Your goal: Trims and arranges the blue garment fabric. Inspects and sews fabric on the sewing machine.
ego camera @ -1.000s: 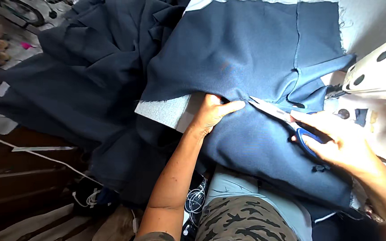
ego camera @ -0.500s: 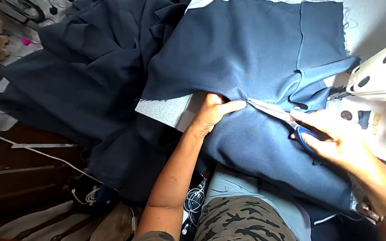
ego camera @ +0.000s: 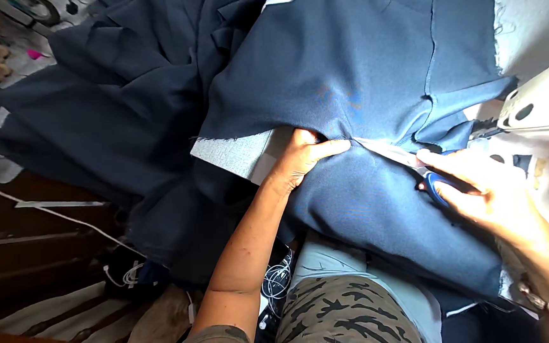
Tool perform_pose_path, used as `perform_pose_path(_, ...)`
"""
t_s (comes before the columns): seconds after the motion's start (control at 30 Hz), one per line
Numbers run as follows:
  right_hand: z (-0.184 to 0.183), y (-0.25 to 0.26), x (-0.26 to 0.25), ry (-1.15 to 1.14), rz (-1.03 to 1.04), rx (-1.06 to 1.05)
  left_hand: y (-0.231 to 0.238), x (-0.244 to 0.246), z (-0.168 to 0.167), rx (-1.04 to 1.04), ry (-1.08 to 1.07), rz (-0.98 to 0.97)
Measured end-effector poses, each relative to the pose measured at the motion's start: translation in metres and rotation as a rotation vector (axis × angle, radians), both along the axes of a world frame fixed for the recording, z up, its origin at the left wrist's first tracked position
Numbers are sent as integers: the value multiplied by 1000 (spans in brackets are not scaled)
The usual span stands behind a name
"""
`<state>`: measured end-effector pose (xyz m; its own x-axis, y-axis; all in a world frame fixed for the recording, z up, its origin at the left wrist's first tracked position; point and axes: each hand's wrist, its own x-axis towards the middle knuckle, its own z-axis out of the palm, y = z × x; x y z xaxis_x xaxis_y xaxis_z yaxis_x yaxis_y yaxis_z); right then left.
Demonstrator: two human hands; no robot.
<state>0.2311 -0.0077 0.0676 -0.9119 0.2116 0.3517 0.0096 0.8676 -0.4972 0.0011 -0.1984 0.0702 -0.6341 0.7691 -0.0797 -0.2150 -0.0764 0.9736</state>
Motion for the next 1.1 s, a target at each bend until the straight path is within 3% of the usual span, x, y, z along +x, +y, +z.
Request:
perform_pose_path(0.23, -7, -7, 12, 5, -176, -216, 0, -1, -2, 112, 21, 116)
perform_pose_path(0.57, -1, -15, 7, -10, -53, -39, 3, -2, -1, 198, -7, 238)
perform_pose_path(1.1, -6, -16, -11, 20, 6, -121, 1, -2, -3, 189, -44, 234)
